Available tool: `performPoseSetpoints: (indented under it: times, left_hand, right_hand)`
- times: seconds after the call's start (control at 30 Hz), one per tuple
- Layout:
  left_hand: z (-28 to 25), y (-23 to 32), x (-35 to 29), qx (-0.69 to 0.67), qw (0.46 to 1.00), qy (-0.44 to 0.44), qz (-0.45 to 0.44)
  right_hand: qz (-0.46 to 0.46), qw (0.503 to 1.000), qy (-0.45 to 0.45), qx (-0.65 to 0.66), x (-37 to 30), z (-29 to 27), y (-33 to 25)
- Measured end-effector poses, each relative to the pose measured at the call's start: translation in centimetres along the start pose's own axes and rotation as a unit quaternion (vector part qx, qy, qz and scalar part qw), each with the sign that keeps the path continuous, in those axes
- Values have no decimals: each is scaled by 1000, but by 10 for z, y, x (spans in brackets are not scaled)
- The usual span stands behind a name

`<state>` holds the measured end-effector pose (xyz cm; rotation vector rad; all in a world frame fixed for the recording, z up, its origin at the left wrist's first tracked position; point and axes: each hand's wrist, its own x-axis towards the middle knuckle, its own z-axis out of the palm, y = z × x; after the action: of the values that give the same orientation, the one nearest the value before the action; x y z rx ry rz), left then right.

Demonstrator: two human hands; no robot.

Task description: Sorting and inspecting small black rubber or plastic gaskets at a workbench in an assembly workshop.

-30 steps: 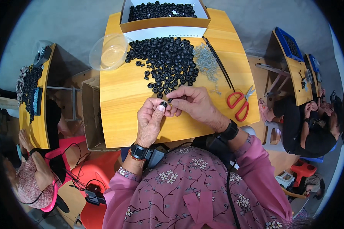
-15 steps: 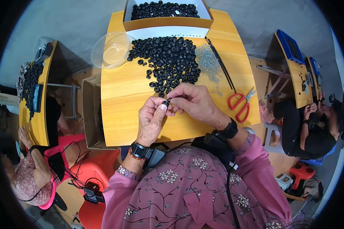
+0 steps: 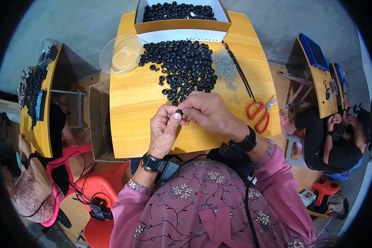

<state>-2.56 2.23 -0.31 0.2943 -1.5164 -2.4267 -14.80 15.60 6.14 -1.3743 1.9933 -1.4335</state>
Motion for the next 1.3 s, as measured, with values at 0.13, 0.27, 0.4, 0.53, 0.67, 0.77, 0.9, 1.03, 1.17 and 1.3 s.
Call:
performPoseSetpoints:
  times: [0.13,0.27,0.4,0.53,0.67,0.77,0.9,1.03,1.17,1.3]
  left_hand:
    - [1,1,-1,24,1000,6,5]
    - [-1,-1,-1,23,1000,12,12]
    - [2,4,-1,10,1000,13,18]
    - [-1,3,-1,15,1000,16,14]
    - [1,1,-1,17,999,21,19]
    - [0,0,-2,28,999,17,14]
    - [0,2,-2,13,1000,6,-4]
    - [0,5,0,8,1000,-3,2]
    - [1,4,1,6,1000,11,8]
    - [-4,2,0,-2,1000,15,-8]
  right_hand:
    - [-20,999,-17,-44,1,-1,-2]
    - [-30,998,-15,-48,0,-1,4]
    - [-15,999,28,28,1,4,10]
    - [8,999,19,36,-1,3,11]
    - [-3,1000,16,22,0,3,9]
    - [16,999,12,30,-3,3,11]
    - [66,995,10,80,-7,4,8]
    - [-19,1000,1,6,-4,1,13]
    - [-20,999,-24,-25,2,-2,8]
    - [-24,998,-40,-37,5,-4,5]
